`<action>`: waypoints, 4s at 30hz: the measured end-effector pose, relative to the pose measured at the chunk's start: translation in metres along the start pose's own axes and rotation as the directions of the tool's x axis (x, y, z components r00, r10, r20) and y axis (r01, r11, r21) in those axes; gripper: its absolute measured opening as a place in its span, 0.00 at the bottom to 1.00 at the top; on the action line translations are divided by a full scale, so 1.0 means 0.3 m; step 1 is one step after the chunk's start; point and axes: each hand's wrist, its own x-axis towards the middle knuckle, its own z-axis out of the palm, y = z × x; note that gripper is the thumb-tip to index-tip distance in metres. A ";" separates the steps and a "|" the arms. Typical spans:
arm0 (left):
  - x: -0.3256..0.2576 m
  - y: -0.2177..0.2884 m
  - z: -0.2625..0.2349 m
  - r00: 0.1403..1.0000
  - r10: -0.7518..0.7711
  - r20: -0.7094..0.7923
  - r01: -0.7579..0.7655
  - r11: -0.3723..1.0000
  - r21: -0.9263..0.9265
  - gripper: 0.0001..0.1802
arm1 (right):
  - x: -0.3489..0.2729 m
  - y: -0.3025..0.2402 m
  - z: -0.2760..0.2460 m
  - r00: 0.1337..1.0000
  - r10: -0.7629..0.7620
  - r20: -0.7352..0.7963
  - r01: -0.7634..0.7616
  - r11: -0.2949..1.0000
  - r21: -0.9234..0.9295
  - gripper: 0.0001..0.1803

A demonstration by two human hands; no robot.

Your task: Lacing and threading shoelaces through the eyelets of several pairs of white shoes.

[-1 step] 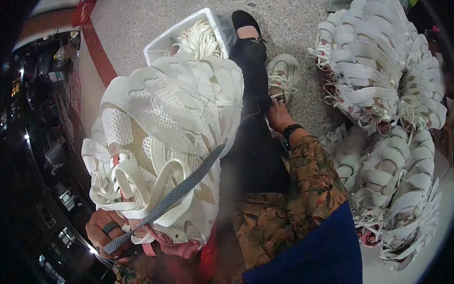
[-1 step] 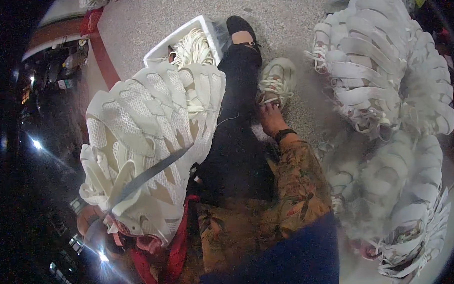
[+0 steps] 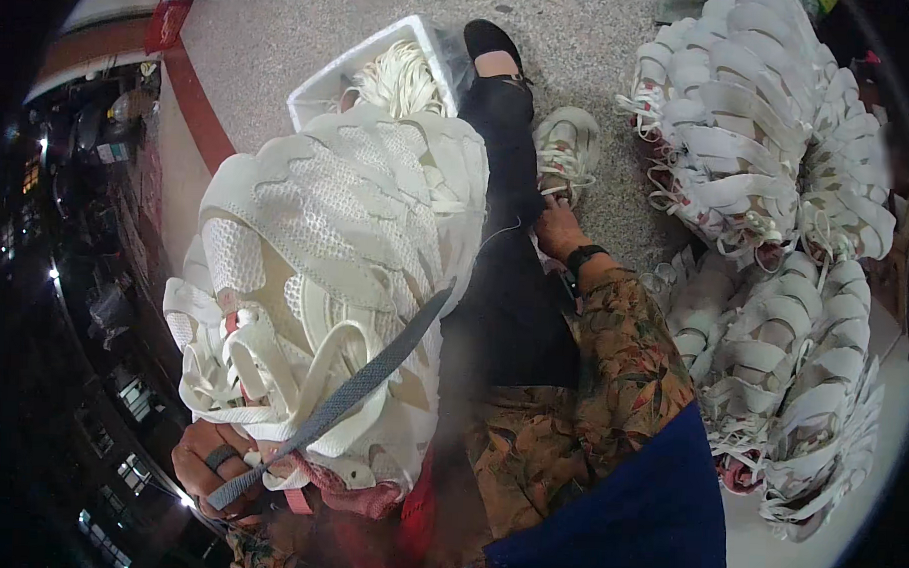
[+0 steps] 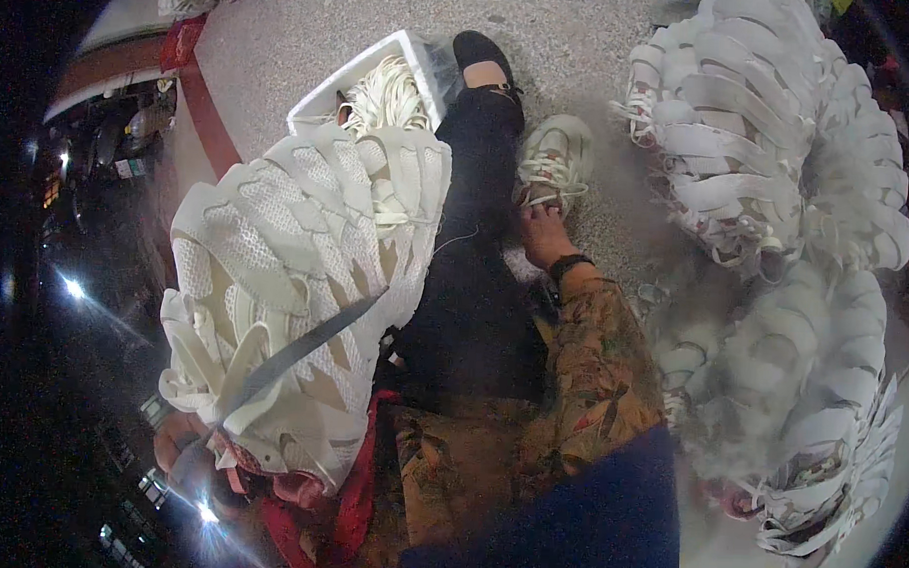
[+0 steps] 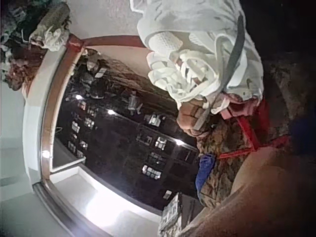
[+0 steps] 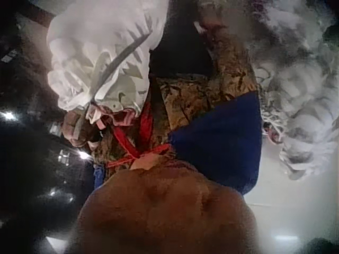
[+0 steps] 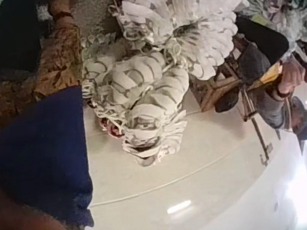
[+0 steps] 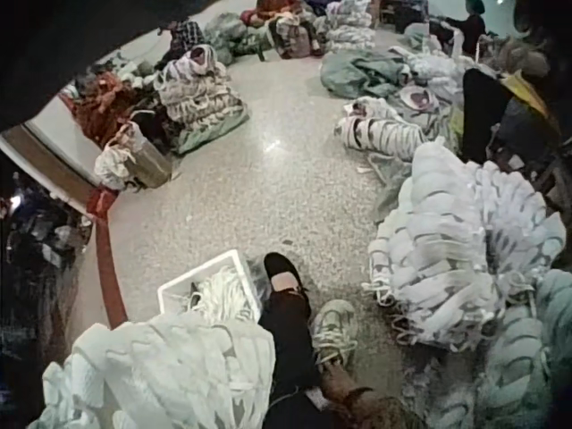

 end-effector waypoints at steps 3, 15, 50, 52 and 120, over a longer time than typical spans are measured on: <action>0.009 -0.020 -0.002 1.000 -0.028 0.008 0.028 1.000 0.011 0.22 | 0.051 0.020 0.009 0.967 0.254 -0.021 -0.231 0.907 0.352 0.26; -0.071 0.065 0.040 1.000 0.005 0.014 -0.005 1.000 -0.001 0.23 | 0.014 0.126 -0.280 0.874 0.441 -0.203 -0.415 0.896 0.159 0.14; -0.294 0.278 0.051 0.935 0.130 0.330 -0.032 0.958 -0.286 0.17 | -0.818 -0.970 -1.484 0.931 -0.314 -0.188 0.362 0.867 0.342 0.15; -0.291 0.272 0.082 0.950 0.236 0.203 -0.128 0.891 -0.436 0.15 | -0.823 -1.044 -1.474 0.884 -0.332 -0.330 0.426 0.861 0.276 0.14; -0.764 0.442 -0.037 0.579 0.627 -0.520 -0.776 0.620 -0.116 0.16 | -0.781 -1.399 -1.296 0.660 -0.448 -0.603 0.407 0.888 -0.214 0.16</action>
